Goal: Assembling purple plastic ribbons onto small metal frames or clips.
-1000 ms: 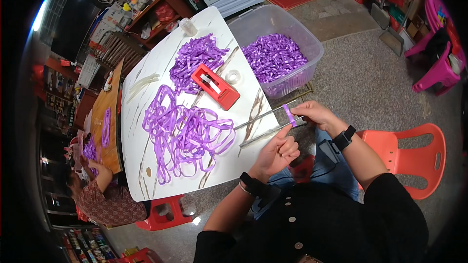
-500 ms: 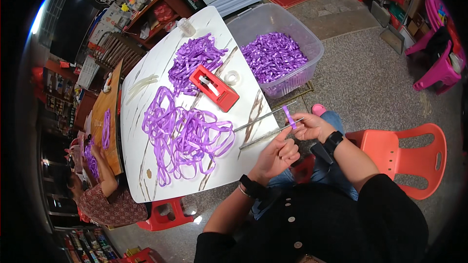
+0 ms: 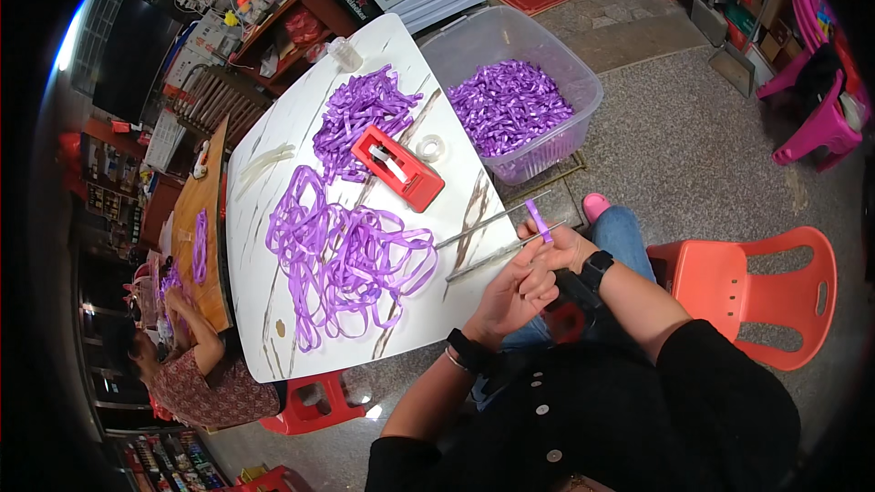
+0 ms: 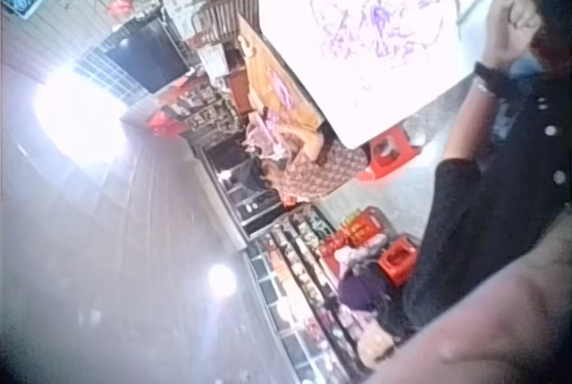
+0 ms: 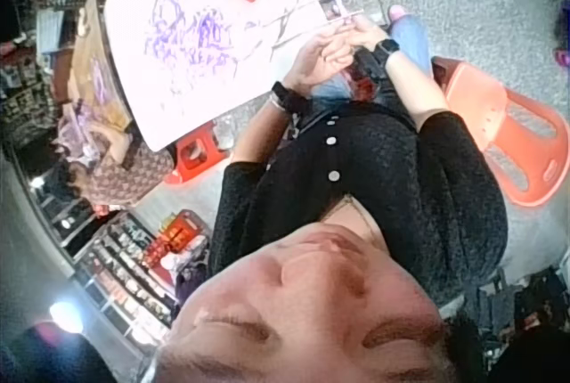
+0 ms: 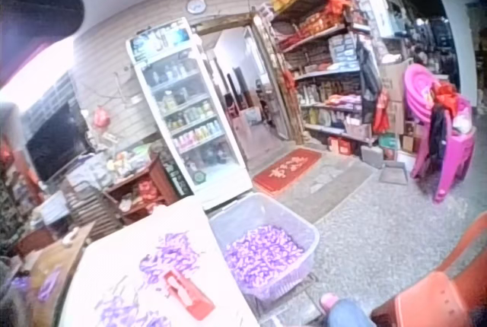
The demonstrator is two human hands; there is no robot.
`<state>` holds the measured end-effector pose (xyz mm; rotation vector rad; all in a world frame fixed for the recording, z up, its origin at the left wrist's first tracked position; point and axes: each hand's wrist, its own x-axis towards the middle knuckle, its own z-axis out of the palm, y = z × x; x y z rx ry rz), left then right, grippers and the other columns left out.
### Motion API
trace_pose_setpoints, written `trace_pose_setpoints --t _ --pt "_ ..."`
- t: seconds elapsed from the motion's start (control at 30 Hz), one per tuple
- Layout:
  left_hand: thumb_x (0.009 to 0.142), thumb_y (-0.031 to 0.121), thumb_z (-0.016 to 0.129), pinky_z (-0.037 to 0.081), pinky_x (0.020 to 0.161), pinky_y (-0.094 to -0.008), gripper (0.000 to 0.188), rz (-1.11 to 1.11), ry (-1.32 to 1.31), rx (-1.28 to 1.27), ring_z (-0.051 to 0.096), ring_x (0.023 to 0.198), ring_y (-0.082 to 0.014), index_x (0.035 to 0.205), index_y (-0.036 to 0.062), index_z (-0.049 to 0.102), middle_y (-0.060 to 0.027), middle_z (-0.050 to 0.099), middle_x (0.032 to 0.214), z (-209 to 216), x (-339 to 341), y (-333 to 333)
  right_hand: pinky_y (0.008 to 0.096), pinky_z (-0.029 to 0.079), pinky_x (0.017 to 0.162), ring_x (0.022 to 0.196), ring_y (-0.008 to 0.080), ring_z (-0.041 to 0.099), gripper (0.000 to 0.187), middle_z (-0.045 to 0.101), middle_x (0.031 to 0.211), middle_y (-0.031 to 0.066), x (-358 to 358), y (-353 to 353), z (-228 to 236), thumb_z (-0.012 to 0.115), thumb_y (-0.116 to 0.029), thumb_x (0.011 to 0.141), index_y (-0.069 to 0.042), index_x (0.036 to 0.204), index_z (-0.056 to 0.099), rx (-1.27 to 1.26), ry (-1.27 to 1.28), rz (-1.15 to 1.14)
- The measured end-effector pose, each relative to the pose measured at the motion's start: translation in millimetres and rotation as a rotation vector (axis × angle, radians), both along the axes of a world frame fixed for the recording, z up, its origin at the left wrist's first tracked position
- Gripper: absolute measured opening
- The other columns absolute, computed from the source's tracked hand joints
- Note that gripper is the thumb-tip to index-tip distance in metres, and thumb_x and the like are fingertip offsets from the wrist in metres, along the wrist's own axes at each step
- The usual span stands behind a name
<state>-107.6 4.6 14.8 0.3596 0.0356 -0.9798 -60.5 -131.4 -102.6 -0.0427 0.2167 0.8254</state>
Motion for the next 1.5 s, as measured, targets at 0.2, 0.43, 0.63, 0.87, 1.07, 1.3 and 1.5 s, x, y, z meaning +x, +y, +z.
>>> trace_pose_setpoints --t 0.2,0.43,0.63,0.87,1.07,1.3,1.5 --pt "0.082 0.012 0.039 0.027 0.059 -0.0228 0.048 0.008 0.014 -0.012 0.03 0.053 -0.0081 0.128 0.0101 0.027 0.0029 0.027 0.055 0 -2 -1 0.0155 0.031 0.04 0.045 0.0054 0.041 0.022 0.049 0.062 0.0009 0 -6 11 0.052 -0.025 0.085 -0.003 0.083 0.052 -0.283 -0.028 0.003" --pt "0.082 0.007 0.035 0.028 0.06 -0.0234 0.044 0.029 0.021 -0.055 0.03 0.055 -0.0095 0.126 0.0129 0.032 0.0022 0.027 0.056 -4 -2 1 0.0219 0.031 0.043 0.049 0.0062 0.039 0.032 0.048 0.063 -0.0036 -9 -42 76 0.047 -0.033 0.087 -0.005 0.073 0.057 -1.212 -0.512 -0.282" --pt "0.082 0.007 0.035 0.028 0.061 -0.0235 0.042 0.023 0.018 -0.067 0.03 0.055 -0.0096 0.123 0.0133 0.034 0.002 0.027 0.056 -6 -1 2 0.0321 0.04 0.052 0.059 0.0201 0.052 0.04 0.053 0.06 0.0047 -20 -22 140 0.054 -0.041 0.079 -0.004 0.065 0.056 -1.969 -0.916 -0.325" --pt "0.082 0.007 0.035 0.027 0.061 -0.0238 0.038 0.022 0.038 -0.082 0.029 0.055 -0.0101 0.12 0.0146 0.038 0.0012 0.027 0.057 -6 -2 1 0.0346 0.042 0.05 0.055 0.0246 0.055 0.026 0.056 0.063 0.0078 -16 -20 132 0.059 -0.03 0.072 -0.006 0.064 0.056 -2.255 -1.165 -0.404" --pt "0.084 0.009 0.035 0.028 0.061 -0.0232 0.037 0.025 0.01 -0.05 0.029 0.054 -0.009 0.12 0.0149 0.045 0.0022 0.027 0.055 -3 -2 1 0.0323 0.04 0.047 0.051 0.0215 0.054 0.021 0.057 0.058 0.0073 -11 -33 129 0.059 -0.024 0.07 -0.004 0.067 0.058 -1.999 -0.974 -0.236" --pt "0.085 0.01 0.034 0.029 0.061 -0.0235 0.039 0.024 0.032 -0.068 0.029 0.054 -0.0093 0.122 0.0147 0.043 0.0023 0.026 0.055 -4 -2 0 0.0205 0.034 0.051 0.058 0.0028 0.042 0.015 0.05 0.063 -0.0053 1 -44 92 0.054 -0.016 0.079 -0.002 0.074 0.057 -1.495 -0.915 -0.145" --pt "0.085 0.01 0.034 0.029 0.061 -0.0237 0.038 0.03 0.037 -0.059 0.029 0.054 -0.0093 0.122 0.0141 0.043 0.0025 0.026 0.055 -5 -2 1 0.0187 0.034 0.058 0.066 0.0026 0.042 0.016 0.052 0.071 -0.005 6 -47 88 0.051 -0.018 0.082 -0.003 0.08 0.058 -1.3 -0.871 -0.034"
